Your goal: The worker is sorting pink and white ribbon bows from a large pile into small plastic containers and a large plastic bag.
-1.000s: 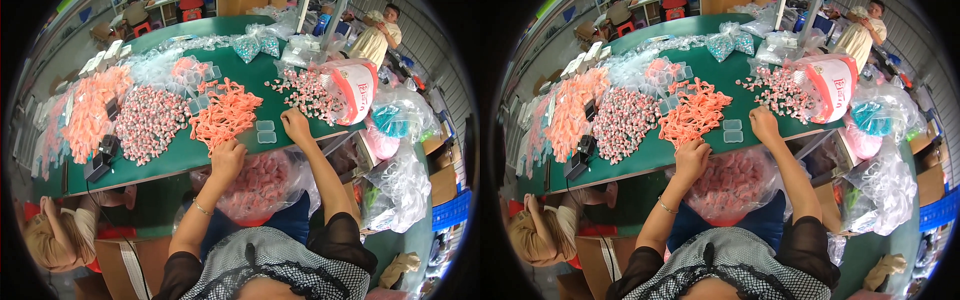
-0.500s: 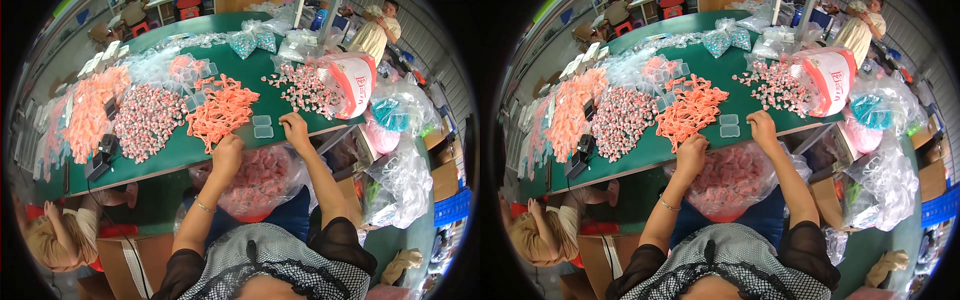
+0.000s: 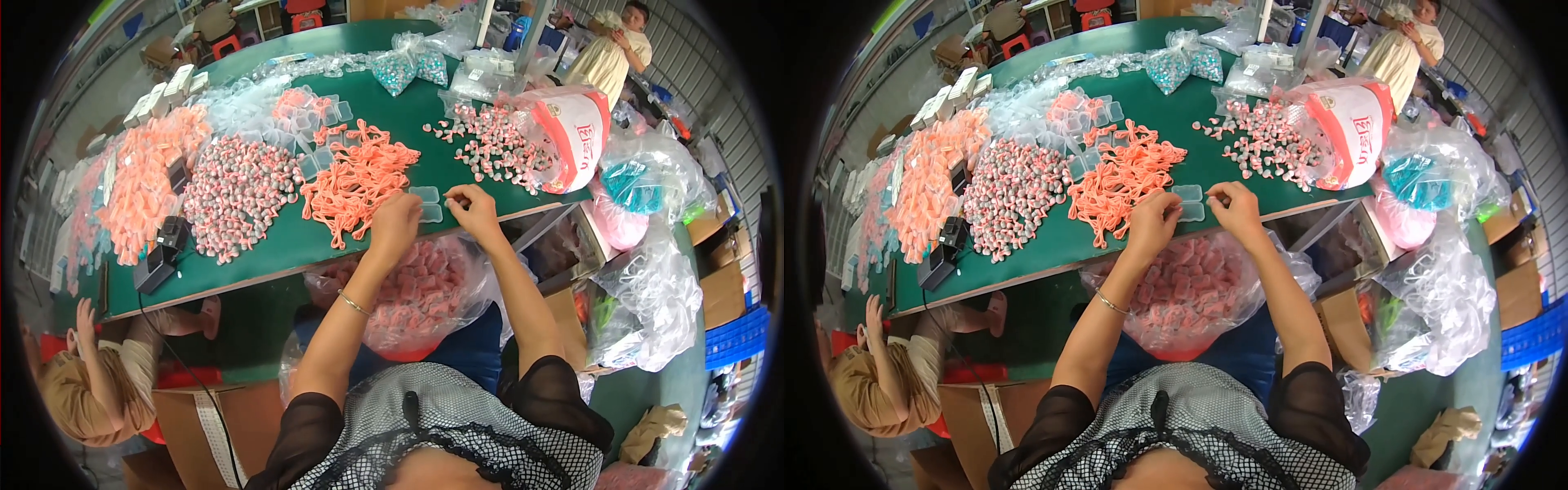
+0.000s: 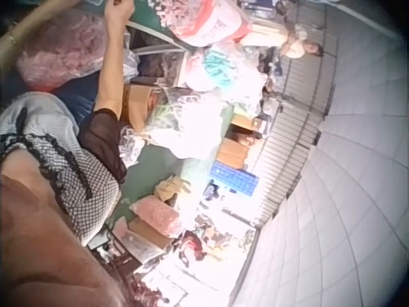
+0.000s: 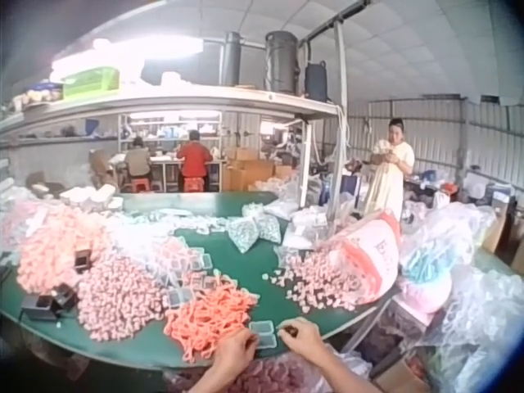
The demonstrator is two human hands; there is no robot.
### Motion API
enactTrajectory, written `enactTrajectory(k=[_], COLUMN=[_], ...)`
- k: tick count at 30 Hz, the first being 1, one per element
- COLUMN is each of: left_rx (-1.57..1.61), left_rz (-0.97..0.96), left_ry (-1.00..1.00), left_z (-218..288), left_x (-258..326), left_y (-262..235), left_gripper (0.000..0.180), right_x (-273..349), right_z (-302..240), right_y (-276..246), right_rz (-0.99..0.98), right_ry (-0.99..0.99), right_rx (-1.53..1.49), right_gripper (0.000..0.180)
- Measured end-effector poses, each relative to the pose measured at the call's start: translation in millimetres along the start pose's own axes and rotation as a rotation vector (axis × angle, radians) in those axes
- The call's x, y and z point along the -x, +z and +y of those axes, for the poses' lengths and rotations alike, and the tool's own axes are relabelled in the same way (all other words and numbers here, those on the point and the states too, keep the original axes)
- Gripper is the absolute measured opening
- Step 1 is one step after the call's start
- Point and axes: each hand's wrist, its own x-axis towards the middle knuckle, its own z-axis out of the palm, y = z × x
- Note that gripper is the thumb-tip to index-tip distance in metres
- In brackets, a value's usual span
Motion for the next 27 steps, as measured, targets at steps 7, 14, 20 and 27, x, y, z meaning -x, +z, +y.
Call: enactTrajectory(k=[7, 14, 20, 27], left_rx=[-0.117, -0.012, -0.1, -0.189], left_rz=[-0.038, -0.132, -0.106, -0.12], left_ry=[0.101, 0.135, 0.055, 0.108], left_z=[-5, 3, 3, -5], left_x=[-1, 9, 12, 14], left_y=[8, -4, -8, 0], left_gripper=[0.014, 0.03, 0.046, 0.044], right_x=[5, 4, -9, -61], right_z=[-13, -8, -18, -19], right_y=[9, 9, -1, 41], right_rz=[-0.166, -0.205, -0.328, -0.135], right_ry=[-0.122, -0.195, -0.106, -0.483], right_rx=[0.092, 0.0, -0.03, 0.19], right_gripper=[0.014, 0.012, 0.013, 0.023])
